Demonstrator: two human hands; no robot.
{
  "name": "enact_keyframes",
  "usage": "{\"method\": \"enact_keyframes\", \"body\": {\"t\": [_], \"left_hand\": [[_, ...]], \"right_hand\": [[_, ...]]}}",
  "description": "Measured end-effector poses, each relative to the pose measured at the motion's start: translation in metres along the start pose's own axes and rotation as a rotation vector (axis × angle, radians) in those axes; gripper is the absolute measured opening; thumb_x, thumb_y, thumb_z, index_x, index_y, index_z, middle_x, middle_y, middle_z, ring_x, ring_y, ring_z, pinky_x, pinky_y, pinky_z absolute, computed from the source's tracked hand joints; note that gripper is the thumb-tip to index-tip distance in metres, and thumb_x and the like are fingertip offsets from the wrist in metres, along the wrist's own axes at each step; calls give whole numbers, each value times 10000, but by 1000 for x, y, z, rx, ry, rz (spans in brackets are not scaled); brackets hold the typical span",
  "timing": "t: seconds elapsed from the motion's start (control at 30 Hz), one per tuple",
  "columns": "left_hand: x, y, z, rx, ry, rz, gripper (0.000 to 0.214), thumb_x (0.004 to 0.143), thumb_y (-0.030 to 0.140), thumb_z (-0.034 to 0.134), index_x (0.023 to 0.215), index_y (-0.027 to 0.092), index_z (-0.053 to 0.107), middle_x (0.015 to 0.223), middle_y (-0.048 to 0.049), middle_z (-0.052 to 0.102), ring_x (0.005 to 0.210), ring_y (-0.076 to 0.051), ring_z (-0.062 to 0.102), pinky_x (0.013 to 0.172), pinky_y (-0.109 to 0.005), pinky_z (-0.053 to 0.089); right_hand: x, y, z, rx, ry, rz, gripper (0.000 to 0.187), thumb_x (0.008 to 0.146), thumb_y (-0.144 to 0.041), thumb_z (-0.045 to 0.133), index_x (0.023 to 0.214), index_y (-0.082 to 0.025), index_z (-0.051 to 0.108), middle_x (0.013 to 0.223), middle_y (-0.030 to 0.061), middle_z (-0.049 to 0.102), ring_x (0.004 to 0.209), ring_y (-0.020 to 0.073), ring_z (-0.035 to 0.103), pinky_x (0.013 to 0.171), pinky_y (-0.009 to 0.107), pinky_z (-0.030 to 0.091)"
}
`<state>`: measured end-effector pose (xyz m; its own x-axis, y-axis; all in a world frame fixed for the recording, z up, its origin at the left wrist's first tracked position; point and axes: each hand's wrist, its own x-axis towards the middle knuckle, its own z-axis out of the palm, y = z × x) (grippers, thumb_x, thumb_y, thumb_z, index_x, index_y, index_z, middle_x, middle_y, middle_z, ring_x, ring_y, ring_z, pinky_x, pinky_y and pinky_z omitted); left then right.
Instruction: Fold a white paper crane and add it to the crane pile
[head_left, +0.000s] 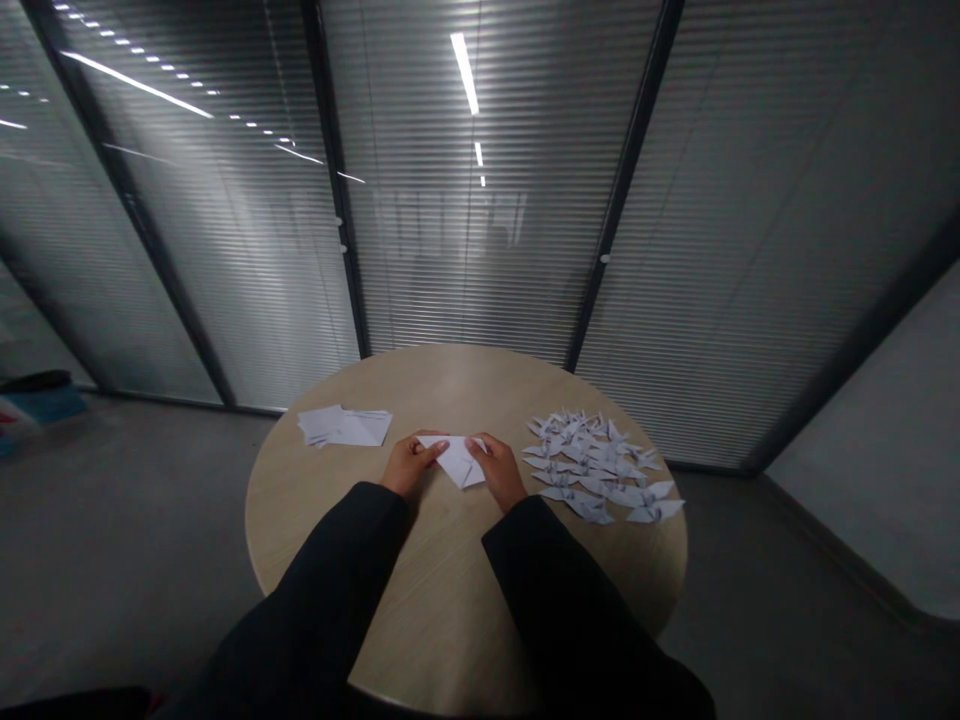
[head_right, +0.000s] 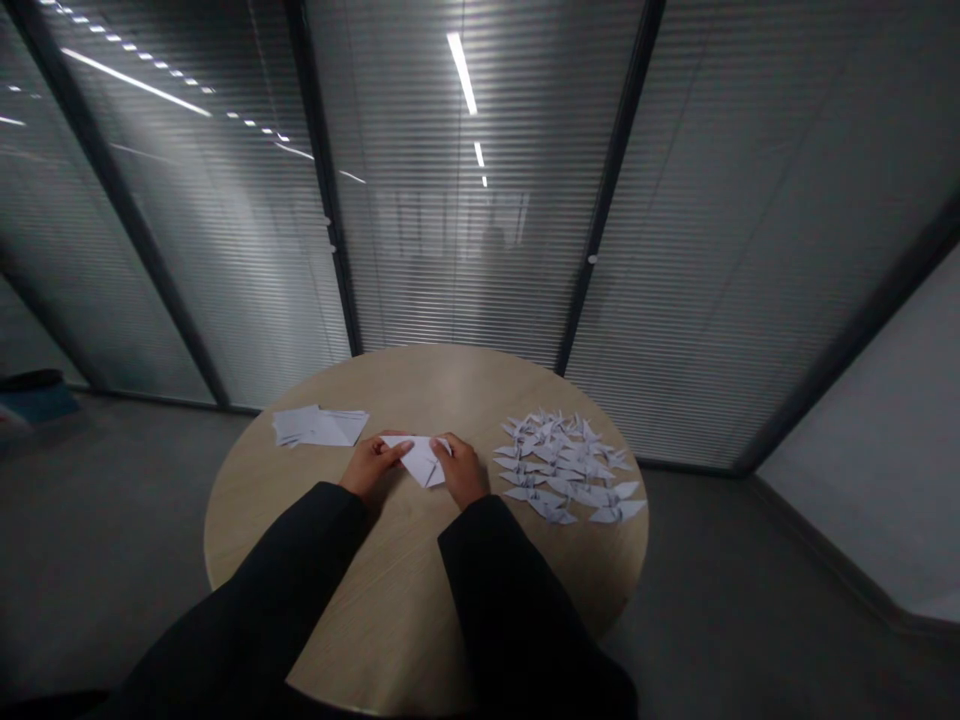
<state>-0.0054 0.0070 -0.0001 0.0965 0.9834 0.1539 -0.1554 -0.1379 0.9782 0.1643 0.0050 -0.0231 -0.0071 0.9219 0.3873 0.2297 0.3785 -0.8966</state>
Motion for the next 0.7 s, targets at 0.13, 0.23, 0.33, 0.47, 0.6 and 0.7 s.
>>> {"method": "enact_keyframes", "body": {"t": [0.13, 0.23, 0.33, 0.47, 0.6, 0.7], "left_hand": [[2, -1, -1, -23, 51, -16, 524, 493, 434, 828, 843, 75, 676, 545, 3, 591, 494, -106, 516, 504, -232, 404], [2, -1, -2, -44, 82, 9, 614, 507, 446, 817, 970, 83, 641, 533, 28, 575, 472, -95, 504, 477, -214, 377], [2, -1, -5, -32, 79, 18, 717, 548, 446, 797, 1135, 102, 570, 493, 54, 555, 430, -89, 482, 446, -198, 326], [3, -3, -8, -23, 79, 46, 831, 596, 464, 770, 1280, 112, 456, 452, 82, 517, 392, -81, 444, 424, -186, 277], [2, -2, -8, -42, 51, 67, 853, 623, 454, 762, 1324, 117, 411, 451, 94, 497, 392, -73, 426, 423, -182, 267], [-1, 1, -6, -77, 32, 54, 838, 616, 424, 778, 1319, 140, 423, 497, 84, 528, 414, -72, 452, 437, -185, 296]], "right_hand": [[-1, -5, 1, 100, 4, 5, 233, 781, -315, 556, 987, -217, 600, 782, -5, 623, 701, 156, 589, 586, 237, 464], [-3, -12, 0, 157, -34, -34, 452, 713, -143, 507, 1153, -239, 549, 939, 18, 609, 807, 159, 611, 659, 256, 501], [-5, -18, -1, 111, -101, -120, 553, 616, -37, 436, 1103, -237, 606, 1096, 44, 573, 1015, 179, 568, 781, 279, 509], [-7, -19, 1, 66, -177, -155, 586, 606, -14, 435, 1113, -237, 627, 1119, 57, 539, 1049, 184, 543, 747, 270, 528], [-7, -16, 2, 100, -190, -158, 467, 708, -72, 498, 1124, -243, 627, 1128, 57, 536, 1016, 176, 565, 759, 278, 536], [-5, -14, 1, 93, -161, -158, 368, 754, -130, 531, 1088, -231, 647, 1093, 62, 569, 1019, 187, 575, 795, 300, 524]]}}
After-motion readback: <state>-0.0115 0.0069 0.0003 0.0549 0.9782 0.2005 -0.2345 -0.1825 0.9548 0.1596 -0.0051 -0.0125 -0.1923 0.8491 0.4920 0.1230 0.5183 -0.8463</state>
